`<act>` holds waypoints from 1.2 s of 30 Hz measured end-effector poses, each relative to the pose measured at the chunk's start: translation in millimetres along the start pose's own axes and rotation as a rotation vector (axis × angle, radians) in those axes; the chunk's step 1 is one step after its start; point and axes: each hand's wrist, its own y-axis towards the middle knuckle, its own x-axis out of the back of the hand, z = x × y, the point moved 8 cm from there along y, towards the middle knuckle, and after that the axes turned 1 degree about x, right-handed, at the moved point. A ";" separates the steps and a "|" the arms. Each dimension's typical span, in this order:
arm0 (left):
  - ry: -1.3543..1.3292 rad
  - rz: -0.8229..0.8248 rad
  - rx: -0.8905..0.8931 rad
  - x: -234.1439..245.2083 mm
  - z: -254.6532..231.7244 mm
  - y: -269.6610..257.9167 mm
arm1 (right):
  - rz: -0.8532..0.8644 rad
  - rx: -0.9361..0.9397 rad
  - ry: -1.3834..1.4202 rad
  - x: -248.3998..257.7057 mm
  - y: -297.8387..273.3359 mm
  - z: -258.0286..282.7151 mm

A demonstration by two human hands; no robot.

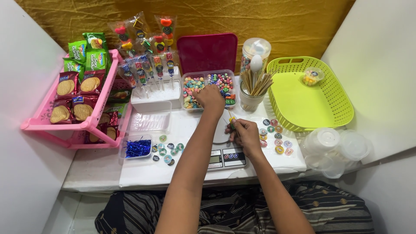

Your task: Weighing small colorful candies on a digital scale and organizing them into containers at a packing station.

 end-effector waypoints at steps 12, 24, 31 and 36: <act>-0.339 -0.047 -0.110 28.5 34.3 -18.4 | 0.016 -0.025 0.031 -1.2 -0.4 3.5; -1.210 0.167 -0.120 33.5 73.2 -136.9 | 0.216 -0.102 -0.035 -19.6 -24.1 24.1; -1.312 0.093 -0.059 37.4 86.7 -145.5 | 0.274 -0.135 -0.071 -23.4 -20.2 11.1; -1.335 0.110 -0.070 29.7 92.2 -145.6 | 0.306 -0.142 -0.087 -25.5 -18.3 4.0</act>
